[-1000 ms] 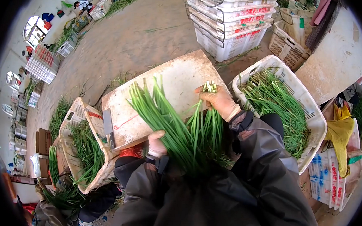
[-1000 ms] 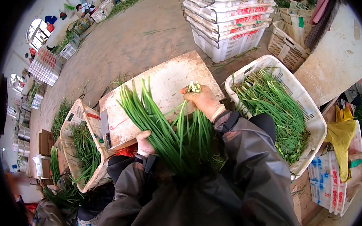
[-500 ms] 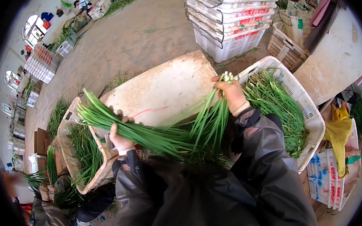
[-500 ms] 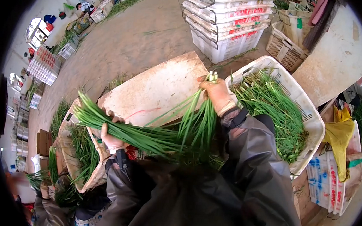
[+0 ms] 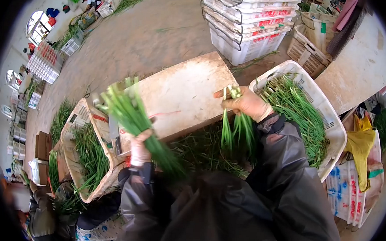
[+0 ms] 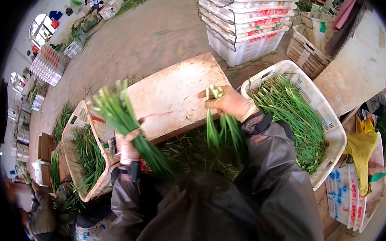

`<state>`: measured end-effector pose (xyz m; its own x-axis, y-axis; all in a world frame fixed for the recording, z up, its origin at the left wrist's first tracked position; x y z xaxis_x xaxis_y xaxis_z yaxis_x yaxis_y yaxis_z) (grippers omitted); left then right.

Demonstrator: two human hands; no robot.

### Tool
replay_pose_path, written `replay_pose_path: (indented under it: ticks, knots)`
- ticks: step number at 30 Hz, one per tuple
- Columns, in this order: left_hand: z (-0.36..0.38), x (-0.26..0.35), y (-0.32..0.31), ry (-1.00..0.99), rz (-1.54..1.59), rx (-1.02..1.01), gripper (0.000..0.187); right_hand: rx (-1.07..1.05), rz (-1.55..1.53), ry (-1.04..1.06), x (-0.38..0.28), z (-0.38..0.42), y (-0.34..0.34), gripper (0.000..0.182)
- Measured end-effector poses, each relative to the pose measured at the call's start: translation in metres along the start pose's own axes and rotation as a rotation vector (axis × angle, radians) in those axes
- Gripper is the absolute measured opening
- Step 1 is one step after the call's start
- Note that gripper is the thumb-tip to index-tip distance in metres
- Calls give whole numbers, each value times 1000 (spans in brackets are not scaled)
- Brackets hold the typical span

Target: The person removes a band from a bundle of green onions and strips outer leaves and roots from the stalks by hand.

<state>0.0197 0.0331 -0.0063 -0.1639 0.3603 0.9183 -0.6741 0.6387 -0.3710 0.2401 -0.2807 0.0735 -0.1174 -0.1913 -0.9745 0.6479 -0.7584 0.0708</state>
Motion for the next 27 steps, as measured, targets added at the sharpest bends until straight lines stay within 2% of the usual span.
replay_pose_path:
  ticks: [1,5,7,10,13,17,21,27]
  knots:
    - [7,-14,-17,64,86,-80,69,-69,-24,-9,-1,1,-12,35]
    - [32,-46,-79,238,168,-220,74,-121,-63,3,8,-6,-46,33]
    - [36,-62,-88,325,155,-289,68,-104,-101,-21,14,-10,-56,29]
    - [41,-71,-103,239,127,-273,60,-37,-112,-21,24,-17,-64,24]
    - [39,-79,-107,240,136,-299,58,37,-147,-25,32,-22,-64,24]
    - [34,-86,-107,244,123,-264,57,32,-155,-37,44,-25,-65,24]
    - [33,-76,-111,250,119,-270,60,19,-152,-36,42,-22,-68,22]
    - [34,-68,-108,326,215,-267,78,-79,-39,-51,45,-17,-66,16]
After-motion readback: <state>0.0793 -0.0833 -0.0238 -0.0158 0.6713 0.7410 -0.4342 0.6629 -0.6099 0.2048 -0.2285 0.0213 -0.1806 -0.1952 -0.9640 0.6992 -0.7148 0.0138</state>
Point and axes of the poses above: each hand's wrist, its own z-axis away from the middle knuckle, its own y-axis out of the back of the hand, x = y × z, the point moved 4 cm from there along -z, towards the middle knuckle, and after that the axes turned 10 degrees about x, right-handed, at the moved point
